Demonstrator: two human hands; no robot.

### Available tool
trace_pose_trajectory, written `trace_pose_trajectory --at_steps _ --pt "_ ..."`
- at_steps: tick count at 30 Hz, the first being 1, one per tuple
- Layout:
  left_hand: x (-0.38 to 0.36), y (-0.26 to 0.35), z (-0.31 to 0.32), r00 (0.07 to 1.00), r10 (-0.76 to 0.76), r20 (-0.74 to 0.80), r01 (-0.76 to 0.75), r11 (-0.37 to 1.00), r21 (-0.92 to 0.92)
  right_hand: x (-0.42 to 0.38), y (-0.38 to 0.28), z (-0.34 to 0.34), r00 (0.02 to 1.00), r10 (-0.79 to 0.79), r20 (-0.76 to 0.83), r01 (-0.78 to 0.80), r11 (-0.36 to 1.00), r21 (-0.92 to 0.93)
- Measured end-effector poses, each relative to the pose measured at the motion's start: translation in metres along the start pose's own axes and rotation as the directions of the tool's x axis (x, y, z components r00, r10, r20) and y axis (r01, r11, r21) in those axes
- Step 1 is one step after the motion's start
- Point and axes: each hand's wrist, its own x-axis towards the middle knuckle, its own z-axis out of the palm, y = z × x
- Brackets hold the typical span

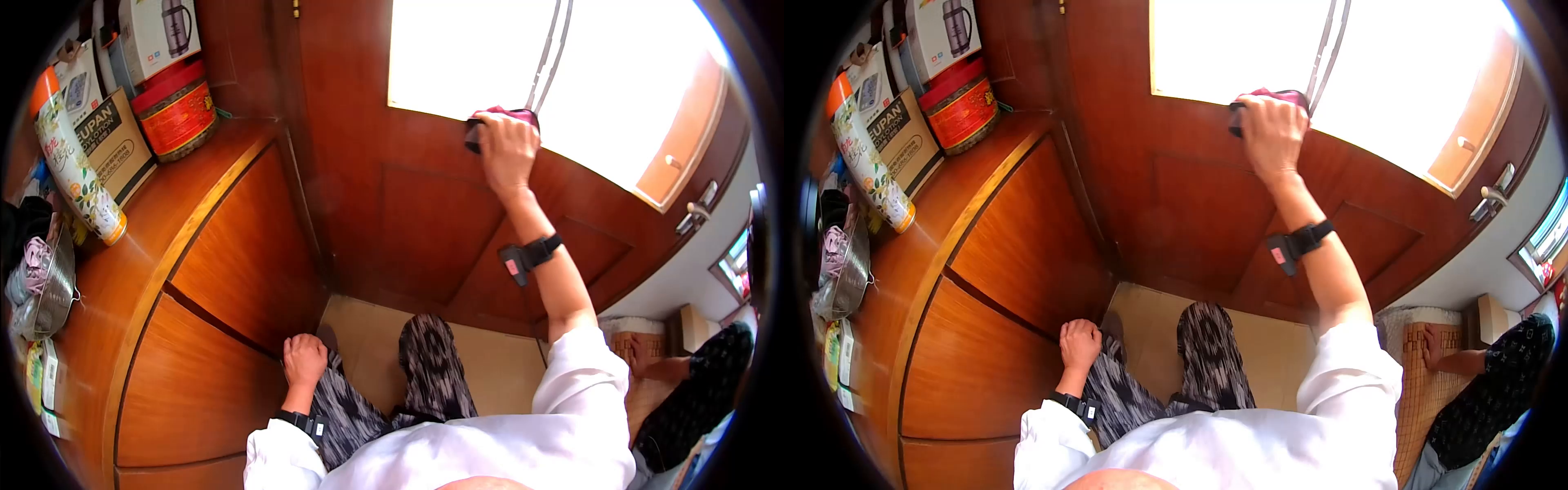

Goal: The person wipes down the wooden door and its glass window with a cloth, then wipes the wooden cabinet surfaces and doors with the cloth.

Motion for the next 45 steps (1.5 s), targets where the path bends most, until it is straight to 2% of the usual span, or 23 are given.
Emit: trace_pose_trajectory --at_steps 11,14,17,18,19,20,21,23,24,26,27,28,29,30,31,32,33,37,40,42,43,44,45 --pt "-0.001 -0.003 0.001 0.999 0.009 -0.031 -0.009 1.0 0.008 0.042 -0.062 0.047 0.946 -0.266 0.184 0.196 0.924 0.329" --pt "-0.004 -0.005 0.001 0.999 0.002 -0.043 -0.002 1.0 0.012 0.084 -0.024 0.044 0.865 -0.5 0.043 0.457 0.82 0.345" --pt "-0.003 -0.003 0.002 0.999 -0.007 -0.04 0.008 0.999 0.032 0.19 -0.001 0.015 0.853 -0.446 0.271 0.481 0.873 -0.079" --pt "-0.002 -0.003 0.002 0.999 -0.012 -0.037 0.013 1.0 0.026 0.222 0.024 0.039 0.803 -0.568 -0.183 0.55 0.823 -0.141" --pt "-0.002 -0.004 0.002 0.999 -0.016 -0.031 0.017 1.0 0.02 0.268 -0.008 -0.021 0.873 -0.487 -0.028 0.482 0.869 -0.112" --pt "-0.002 -0.004 0.003 0.999 -0.018 -0.033 0.018 1.0 0.021 0.295 -0.001 -0.018 0.779 -0.566 -0.271 0.488 0.818 -0.306" --pt "-0.002 -0.005 0.004 0.999 -0.013 -0.046 0.015 0.999 0.031 0.314 0.003 -0.02 0.856 -0.465 -0.227 0.376 0.861 -0.344" --pt "-0.001 -0.006 0.001 0.998 -0.012 -0.056 0.015 0.999 0.043 0.338 0.021 -0.001 0.615 -0.539 -0.576 0.495 0.832 -0.25" --pt "0.0 -0.004 -0.002 0.999 -0.022 -0.048 0.024 0.999 0.043 0.337 0.023 0.01 0.612 -0.541 -0.578 0.499 0.83 -0.249" --pt "0.001 -0.006 -0.001 0.999 -0.036 -0.037 0.037 0.999 0.026 0.321 0.008 0.02 0.733 -0.468 -0.494 0.492 0.866 -0.091" --pt "0.001 -0.008 -0.002 0.999 -0.027 -0.034 0.028 0.999 0.03 0.307 -0.026 -0.011 0.977 -0.201 0.067 0.209 0.966 -0.154" --pt "0.001 -0.008 -0.002 0.999 -0.028 -0.041 0.029 0.999 0.025 0.283 -0.013 0.021 0.816 -0.456 -0.355 0.457 0.885 -0.086" --pt "0.002 -0.007 -0.001 0.999 -0.024 -0.047 0.025 1.0 0.015 0.261 -0.015 0.038 0.832 -0.4 -0.384 0.458 0.886 0.071" --pt "0.003 -0.007 0.0 0.999 -0.004 -0.044 0.004 1.0 0.01 0.235 -0.015 0.044 0.777 -0.469 -0.419 0.428 0.883 -0.194" --pt "0.002 -0.007 0.0 0.999 -0.008 -0.033 0.008 1.0 0.013 0.205 -0.003 0.065 0.906 -0.397 -0.15 0.395 0.918 -0.045" --pt "0.001 -0.007 0.0 1.0 -0.016 -0.024 0.017 1.0 0.019 0.178 -0.004 0.07 0.896 -0.44 -0.059 0.428 0.891 -0.154" --pt "0.001 -0.007 0.0 1.0 -0.009 -0.026 0.009 1.0 0.02 0.15 -0.003 0.075 0.888 -0.46 -0.031 0.459 0.888 -0.028" --pt "-0.002 -0.004 -0.001 1.0 -0.005 -0.015 0.005 1.0 0.019 0.091 0.006 0.028 0.765 -0.526 0.372 0.468 0.851 0.24" --pt "-0.003 -0.002 -0.001 0.999 0.022 -0.045 -0.021 1.0 0.021 0.097 0.048 0.0 0.634 -0.666 0.393 0.556 0.746 0.367" --pt "-0.002 -0.002 0.001 0.997 0.047 -0.053 -0.045 0.998 0.04 0.123 0.08 0.003 0.727 -0.646 0.235 0.621 0.763 0.178" --pt "-0.002 -0.002 0.002 0.996 0.052 -0.067 -0.05 0.998 0.035 0.167 0.062 -0.039 0.713 -0.394 0.58 0.523 0.85 -0.065" --pt "0.0 -0.001 0.001 0.995 0.058 -0.078 -0.056 0.998 0.029 0.179 0.102 -0.04 0.824 -0.521 0.221 0.55 0.829 -0.099" --pt "0.002 0.001 0.001 0.995 0.07 -0.071 -0.068 0.997 0.026 0.205 0.13 -0.049 0.791 -0.611 0.026 0.609 0.783 -0.126"
